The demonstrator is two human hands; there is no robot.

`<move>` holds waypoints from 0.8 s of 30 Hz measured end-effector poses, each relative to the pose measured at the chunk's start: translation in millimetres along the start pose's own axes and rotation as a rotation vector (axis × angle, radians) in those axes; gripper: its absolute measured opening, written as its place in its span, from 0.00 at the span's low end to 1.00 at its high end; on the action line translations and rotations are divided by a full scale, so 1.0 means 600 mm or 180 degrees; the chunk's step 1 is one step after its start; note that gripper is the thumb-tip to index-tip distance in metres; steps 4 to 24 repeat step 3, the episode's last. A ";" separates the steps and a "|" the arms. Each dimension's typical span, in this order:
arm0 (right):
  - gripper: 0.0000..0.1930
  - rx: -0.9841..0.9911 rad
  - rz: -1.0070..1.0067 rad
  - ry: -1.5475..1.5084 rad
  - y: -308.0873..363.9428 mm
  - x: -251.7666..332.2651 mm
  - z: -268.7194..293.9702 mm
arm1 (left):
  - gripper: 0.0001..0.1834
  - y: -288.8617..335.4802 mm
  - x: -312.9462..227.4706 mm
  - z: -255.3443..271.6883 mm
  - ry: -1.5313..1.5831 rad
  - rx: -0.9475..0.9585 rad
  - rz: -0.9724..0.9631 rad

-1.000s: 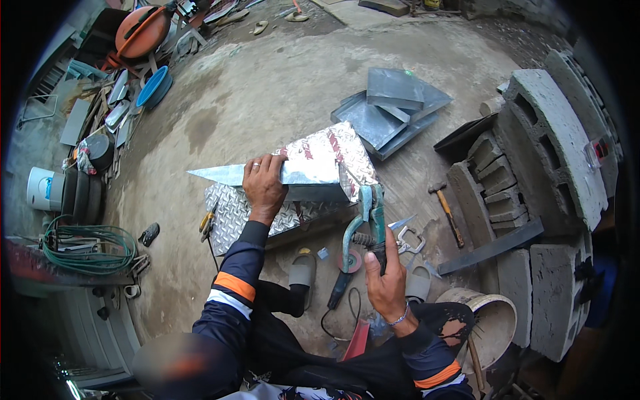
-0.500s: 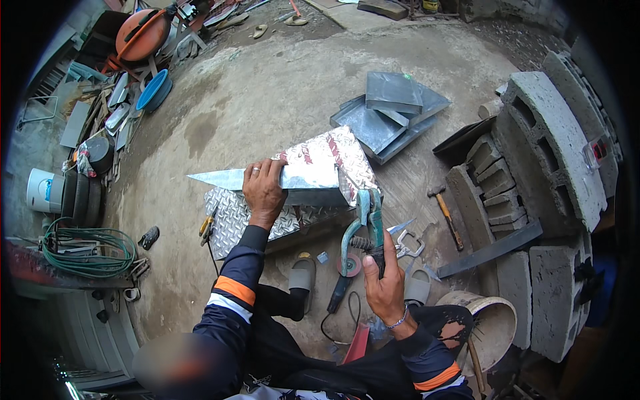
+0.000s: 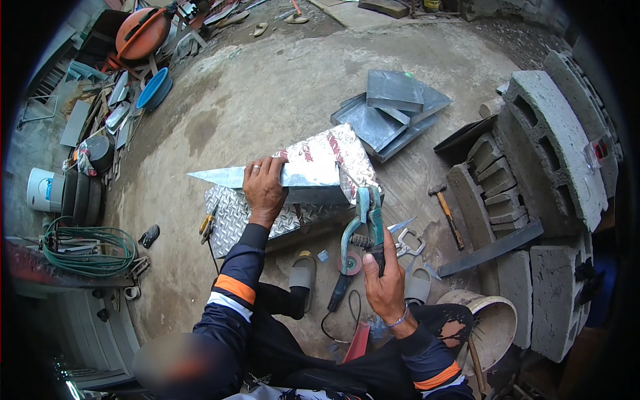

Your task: The person cuts and welds metal sheet components using an angle grinder and an arc welder with a welding rod.

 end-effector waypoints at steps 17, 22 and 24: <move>0.30 -0.0015 0.0122 0.0016 0.000 -0.003 0.000 | 0.19 0.001 0.002 -0.002 -0.0027 -0.0003 -0.0009; 0.30 -0.0015 0.0122 0.0016 0.000 -0.003 0.000 | 0.19 0.001 0.002 -0.002 -0.0027 -0.0003 -0.0009; 0.30 -0.0015 0.0122 0.0016 0.000 -0.003 0.000 | 0.19 0.001 0.002 -0.002 -0.0027 -0.0003 -0.0009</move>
Point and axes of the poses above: each hand's wrist, its own y-axis away from the middle knuckle, its own z-axis out of the back of the hand, x = y × z, the point moved 3 cm from there along -y, towards the middle knuckle, and after that the axes turned 13 degrees about -y, right-handed, at the moved point
